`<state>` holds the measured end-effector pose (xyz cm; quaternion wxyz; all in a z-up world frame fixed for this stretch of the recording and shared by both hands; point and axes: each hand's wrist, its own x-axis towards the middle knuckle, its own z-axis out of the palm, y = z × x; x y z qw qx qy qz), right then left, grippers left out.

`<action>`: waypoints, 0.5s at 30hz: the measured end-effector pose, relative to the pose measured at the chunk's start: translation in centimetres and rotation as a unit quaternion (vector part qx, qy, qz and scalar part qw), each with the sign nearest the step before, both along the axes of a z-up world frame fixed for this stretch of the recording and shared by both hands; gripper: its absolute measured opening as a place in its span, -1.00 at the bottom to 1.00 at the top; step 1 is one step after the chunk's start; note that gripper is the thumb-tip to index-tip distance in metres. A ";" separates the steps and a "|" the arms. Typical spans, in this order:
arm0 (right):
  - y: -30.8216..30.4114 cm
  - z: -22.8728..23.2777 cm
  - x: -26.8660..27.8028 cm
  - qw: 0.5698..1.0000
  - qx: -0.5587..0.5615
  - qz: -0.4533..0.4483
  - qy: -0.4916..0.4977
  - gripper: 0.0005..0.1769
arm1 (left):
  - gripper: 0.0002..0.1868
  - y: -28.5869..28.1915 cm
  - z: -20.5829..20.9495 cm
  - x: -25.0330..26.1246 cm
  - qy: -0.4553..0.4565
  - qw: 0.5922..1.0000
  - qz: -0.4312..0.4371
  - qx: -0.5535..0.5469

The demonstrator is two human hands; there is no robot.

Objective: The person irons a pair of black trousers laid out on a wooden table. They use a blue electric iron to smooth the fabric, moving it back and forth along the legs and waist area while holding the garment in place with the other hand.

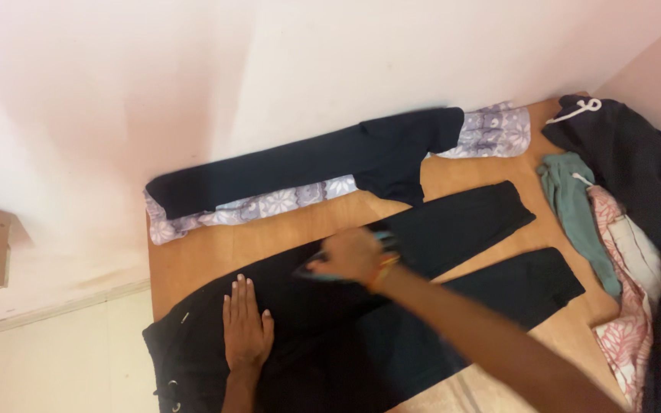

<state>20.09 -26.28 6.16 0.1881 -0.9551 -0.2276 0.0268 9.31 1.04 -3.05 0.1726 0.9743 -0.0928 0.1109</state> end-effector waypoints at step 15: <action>-18.1 4.0 1.2 0.968 -0.162 -0.002 0.193 -0.34 | -0.23 -0.7 0.2 0.3 0.044 0.997 0.023 0.051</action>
